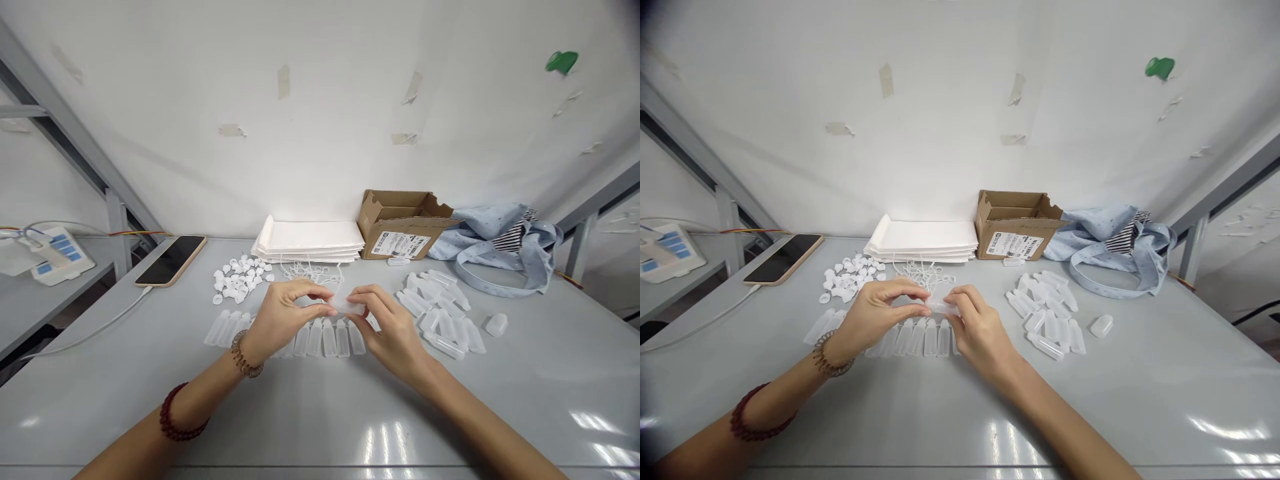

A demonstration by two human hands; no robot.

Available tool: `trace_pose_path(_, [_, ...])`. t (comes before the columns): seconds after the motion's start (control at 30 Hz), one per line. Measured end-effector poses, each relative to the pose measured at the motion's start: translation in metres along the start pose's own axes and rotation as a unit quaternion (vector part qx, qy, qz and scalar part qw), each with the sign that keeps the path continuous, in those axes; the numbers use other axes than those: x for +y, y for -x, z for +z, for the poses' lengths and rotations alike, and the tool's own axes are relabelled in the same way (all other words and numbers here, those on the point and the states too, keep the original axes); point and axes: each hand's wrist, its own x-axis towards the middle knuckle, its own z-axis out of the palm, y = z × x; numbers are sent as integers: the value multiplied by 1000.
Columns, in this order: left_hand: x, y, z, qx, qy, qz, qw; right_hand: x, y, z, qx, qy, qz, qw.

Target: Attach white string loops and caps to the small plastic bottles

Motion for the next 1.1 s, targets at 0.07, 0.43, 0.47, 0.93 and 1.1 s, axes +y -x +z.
trace_pose_path(0.07, [0, 0, 1, -3, 2, -4, 1000, -3, -1, 0, -4, -44, 39, 998])
trace_pose_path(0.43, [-1, 0, 10, -115, 215, -84, 966, -19, -8, -4, -136, -507, 359, 772])
trace_pose_path(0.47, [-2, 0, 10, -131, 223, -84, 962, -20, -8, -4, -145, -530, 356, 756])
trace_pose_path(0.93, [12, 11, 13, -67, -182, 212, 958, -10, -8, -11, -90, -525, 300, 791])
trace_pose_path(1.1, [15, 9, 20, -57, -232, 267, 934, -10, -9, -14, -113, -536, 290, 785])
